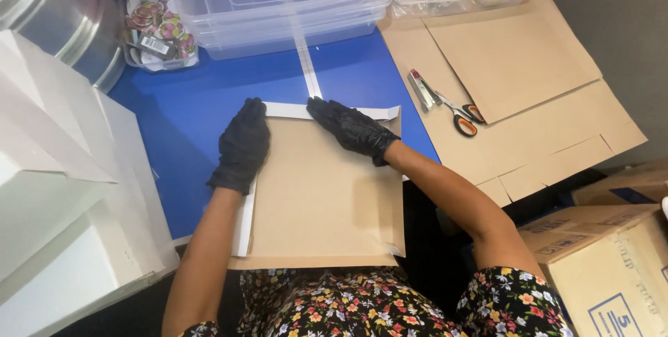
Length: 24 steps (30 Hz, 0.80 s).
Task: Assembling a cardboard pastry box by folding the sides and pressing the edges.
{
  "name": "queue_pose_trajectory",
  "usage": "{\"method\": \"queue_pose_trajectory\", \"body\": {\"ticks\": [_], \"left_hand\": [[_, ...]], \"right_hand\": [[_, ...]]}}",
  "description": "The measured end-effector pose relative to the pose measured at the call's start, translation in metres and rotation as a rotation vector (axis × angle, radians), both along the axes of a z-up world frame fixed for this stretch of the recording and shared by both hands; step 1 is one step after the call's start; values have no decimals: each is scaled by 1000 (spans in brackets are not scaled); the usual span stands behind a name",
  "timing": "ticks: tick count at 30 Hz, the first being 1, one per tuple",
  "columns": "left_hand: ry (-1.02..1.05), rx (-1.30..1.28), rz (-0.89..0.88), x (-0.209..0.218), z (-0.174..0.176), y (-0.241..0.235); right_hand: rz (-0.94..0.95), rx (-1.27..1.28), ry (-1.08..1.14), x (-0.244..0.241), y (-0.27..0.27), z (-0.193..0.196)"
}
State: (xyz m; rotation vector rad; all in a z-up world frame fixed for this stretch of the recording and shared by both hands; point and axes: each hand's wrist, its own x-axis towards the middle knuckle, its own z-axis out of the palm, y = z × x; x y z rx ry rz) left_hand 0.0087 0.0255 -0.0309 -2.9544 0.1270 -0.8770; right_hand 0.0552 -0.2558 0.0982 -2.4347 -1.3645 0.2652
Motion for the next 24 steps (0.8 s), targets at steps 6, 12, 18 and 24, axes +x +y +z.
{"method": "queue_pose_trajectory", "body": {"ticks": [6,12,18,24], "left_hand": [[-22,3,-18,-6,14,-1],[78,-45,45,-20,57,-15],[-8,119,273,-44,58,22],[-47,163,299,-48,55,32]], "right_hand": [[11,-98,-199,18,30,-64],[40,-86,-185,19,36,-57],[105,12,-34,34,105,-59],[-50,-66,-119,40,87,-69]]}}
